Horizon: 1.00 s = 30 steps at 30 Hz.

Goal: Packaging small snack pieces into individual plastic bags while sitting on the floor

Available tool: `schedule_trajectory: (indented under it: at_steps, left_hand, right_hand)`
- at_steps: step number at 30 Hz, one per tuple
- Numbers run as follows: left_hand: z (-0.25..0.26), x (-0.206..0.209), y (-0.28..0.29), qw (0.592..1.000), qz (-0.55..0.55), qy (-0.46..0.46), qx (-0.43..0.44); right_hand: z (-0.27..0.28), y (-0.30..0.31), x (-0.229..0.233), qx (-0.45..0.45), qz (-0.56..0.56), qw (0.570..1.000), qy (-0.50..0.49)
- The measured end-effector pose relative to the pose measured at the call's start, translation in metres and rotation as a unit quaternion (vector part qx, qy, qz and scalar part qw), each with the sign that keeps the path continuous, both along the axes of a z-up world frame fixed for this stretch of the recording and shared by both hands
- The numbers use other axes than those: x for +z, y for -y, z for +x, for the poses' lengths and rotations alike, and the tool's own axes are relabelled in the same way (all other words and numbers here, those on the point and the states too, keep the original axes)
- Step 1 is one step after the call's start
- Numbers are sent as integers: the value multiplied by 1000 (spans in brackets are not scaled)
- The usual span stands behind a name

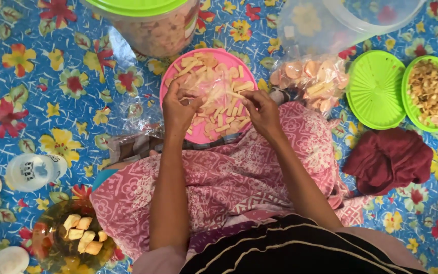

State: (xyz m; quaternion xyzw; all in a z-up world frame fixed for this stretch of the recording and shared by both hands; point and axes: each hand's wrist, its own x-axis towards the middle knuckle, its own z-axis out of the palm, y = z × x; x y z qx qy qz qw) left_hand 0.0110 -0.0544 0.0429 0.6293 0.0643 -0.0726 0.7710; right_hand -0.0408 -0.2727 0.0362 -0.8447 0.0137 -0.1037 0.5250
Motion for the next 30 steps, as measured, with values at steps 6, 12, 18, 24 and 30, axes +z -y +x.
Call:
schedule_trajectory:
  at_steps: [6,12,18,24,30]
  left_hand:
    - [-7,18,-1,1000,20,10,-5]
    - [-13,20,-2,1000,9,20,-9]
    - [-20,22,-3,999,13,16,-30]
    - [-25,24,3,995,5,19,-101]
    - [-24,9,6,985,8,16,-170]
  right_hand:
    - [-15,5,9,-8,-40,999,15]
    - [-23,11,6,-26,-42,999,24]
    - [-28,8,10,-30,-21,999,24]
    - [-31,3,15,-19,-11,1000,9]
    - [-26,3,14,-19,72,997,-8]
